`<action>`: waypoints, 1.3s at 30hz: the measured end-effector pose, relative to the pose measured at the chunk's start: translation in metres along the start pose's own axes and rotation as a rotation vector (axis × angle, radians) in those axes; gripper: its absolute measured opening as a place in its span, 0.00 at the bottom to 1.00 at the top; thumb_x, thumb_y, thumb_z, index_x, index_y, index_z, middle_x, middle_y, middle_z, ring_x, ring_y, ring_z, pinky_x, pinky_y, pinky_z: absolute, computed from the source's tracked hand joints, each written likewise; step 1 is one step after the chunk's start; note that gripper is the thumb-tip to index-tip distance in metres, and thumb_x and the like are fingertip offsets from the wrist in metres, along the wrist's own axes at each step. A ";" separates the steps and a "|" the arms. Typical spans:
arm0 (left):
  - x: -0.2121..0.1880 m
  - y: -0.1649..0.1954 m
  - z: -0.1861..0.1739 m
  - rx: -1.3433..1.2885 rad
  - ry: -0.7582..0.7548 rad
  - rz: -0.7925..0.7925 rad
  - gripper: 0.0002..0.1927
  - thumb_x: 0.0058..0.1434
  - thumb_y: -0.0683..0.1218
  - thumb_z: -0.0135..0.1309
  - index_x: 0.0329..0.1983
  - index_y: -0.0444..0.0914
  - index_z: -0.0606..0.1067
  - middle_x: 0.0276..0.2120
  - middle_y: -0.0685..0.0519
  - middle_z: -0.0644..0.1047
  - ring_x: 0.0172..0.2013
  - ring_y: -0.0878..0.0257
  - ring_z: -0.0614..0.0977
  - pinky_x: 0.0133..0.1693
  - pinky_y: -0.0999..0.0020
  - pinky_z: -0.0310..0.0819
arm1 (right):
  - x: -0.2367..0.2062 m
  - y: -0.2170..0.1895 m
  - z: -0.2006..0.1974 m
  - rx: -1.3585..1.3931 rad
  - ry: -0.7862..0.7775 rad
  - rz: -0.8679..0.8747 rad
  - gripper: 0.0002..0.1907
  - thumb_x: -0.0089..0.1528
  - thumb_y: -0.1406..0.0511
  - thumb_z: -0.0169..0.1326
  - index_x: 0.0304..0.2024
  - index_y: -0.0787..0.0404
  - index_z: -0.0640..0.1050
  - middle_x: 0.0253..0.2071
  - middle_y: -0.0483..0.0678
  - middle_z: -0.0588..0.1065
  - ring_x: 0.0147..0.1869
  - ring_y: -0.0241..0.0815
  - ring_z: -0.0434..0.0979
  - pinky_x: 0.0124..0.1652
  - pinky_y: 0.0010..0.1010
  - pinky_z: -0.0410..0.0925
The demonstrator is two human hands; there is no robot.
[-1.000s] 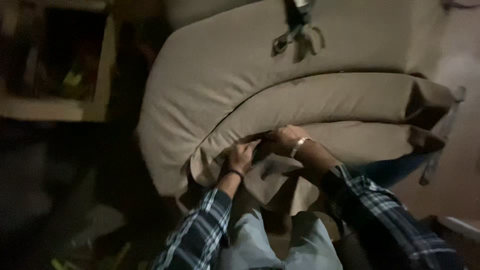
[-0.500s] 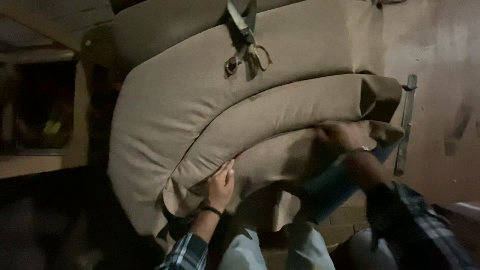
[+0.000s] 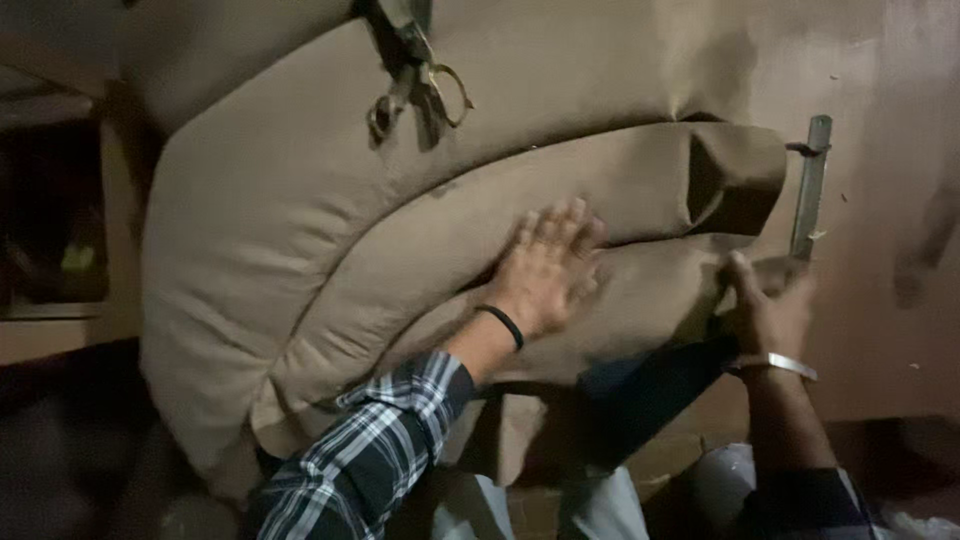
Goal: The person fits foam padding and blue fabric over the curved backrest of a chair, pressing and tucking the fabric around the frame. They then pull tan fabric tight over the seat cushions and use a staple gun to fasten the fabric edges to the wooden frame.
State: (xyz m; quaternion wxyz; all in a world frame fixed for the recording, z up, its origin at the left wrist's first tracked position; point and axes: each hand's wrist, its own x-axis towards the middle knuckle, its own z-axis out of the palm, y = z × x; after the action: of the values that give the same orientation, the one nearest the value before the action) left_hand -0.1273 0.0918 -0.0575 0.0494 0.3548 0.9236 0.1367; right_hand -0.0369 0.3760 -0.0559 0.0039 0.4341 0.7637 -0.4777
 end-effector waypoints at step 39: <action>-0.027 0.021 0.036 -0.486 0.335 -0.162 0.18 0.63 0.57 0.54 0.48 0.40 0.77 0.52 0.46 0.80 0.57 0.50 0.80 0.57 0.55 0.71 | 0.062 -0.002 0.031 -0.074 -0.278 -0.086 0.19 0.66 0.62 0.61 0.57 0.66 0.78 0.50 0.53 0.80 0.51 0.42 0.80 0.48 0.36 0.72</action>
State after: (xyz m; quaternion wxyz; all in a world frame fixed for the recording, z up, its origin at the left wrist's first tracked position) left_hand -0.0874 0.0963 -0.0862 -0.0094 0.2302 0.8844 0.4060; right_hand -0.0890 0.3935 -0.0976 0.1052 0.3299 0.7908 -0.5046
